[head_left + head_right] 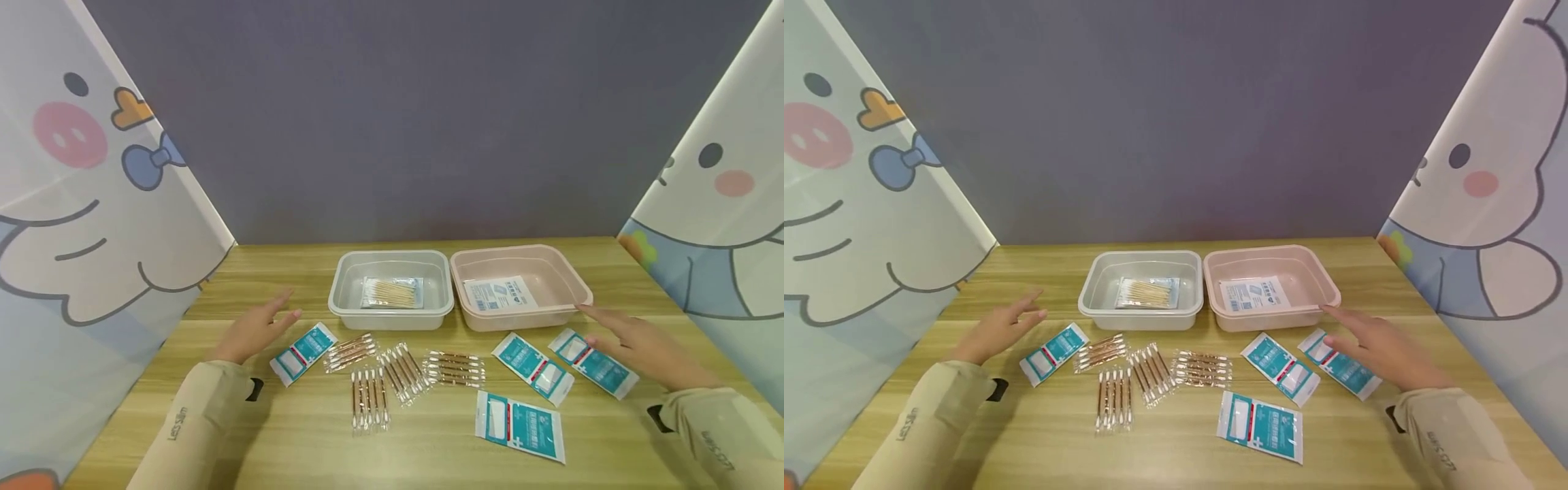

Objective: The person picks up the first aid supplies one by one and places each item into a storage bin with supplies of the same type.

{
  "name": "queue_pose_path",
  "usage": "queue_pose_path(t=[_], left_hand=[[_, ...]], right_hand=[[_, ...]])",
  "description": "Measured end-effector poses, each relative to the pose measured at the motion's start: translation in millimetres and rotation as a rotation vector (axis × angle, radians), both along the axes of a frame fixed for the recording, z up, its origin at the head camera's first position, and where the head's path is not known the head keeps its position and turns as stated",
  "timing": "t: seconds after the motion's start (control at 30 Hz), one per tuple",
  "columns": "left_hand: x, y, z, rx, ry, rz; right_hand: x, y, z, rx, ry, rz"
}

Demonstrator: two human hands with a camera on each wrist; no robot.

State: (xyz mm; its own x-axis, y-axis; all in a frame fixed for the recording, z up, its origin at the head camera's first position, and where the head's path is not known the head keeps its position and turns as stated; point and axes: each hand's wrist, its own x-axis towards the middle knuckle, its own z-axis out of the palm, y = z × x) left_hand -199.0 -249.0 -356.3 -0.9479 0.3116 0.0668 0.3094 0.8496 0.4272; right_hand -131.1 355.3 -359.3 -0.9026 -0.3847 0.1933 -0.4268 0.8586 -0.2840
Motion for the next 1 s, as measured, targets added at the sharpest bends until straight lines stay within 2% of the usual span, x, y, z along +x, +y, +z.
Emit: queue_pose_path(t=[0.1, 0.23, 0.37, 0.47, 0.57, 0.67, 0.77, 0.87, 1.0], left_hand=[[1.1, 6.9, 0.8, 0.215, -0.179, -0.016], [0.9, 15.3, 0.4, 0.388, -0.298, -0.026], [-1.8, 24.4, 0.0, 0.461, -0.351, -0.008], [-5.5, 31.9, -0.6, 0.474, -0.366, 0.038], [-8.8, 40.0, -1.6, 0.485, -0.363, 0.086], [-10.8, 47.1, -3.6, 0.498, -0.358, 0.114], [-12.1, 52.3, -6.3, 0.507, -0.361, 0.131], [-14.6, 56.0, -8.1, 0.509, -0.368, 0.134], [-20.8, 61.0, -8.7, 0.517, -0.365, 0.149]], right_hand=[[0.3, -13, 1.9, -0.052, -0.036, 0.055], [0.3, -30, 0.2, -0.105, -0.055, 0.124], [-1.7, -44, -2.6, -0.155, -0.041, 0.223], [-4.5, -56, -3.9, -0.221, -0.041, 0.34], [-5.9, -72, -5.0, -0.275, -0.087, 0.398], [-5.5, -89, -8.0, -0.306, -0.219, 0.361], [-4.7, -103, -13.2, -0.257, -0.307, 0.283], [-4.7, -112, -16.2, -0.179, -0.302, 0.236], [-8.5, -122, -13.8, -0.089, -0.259, 0.223]])
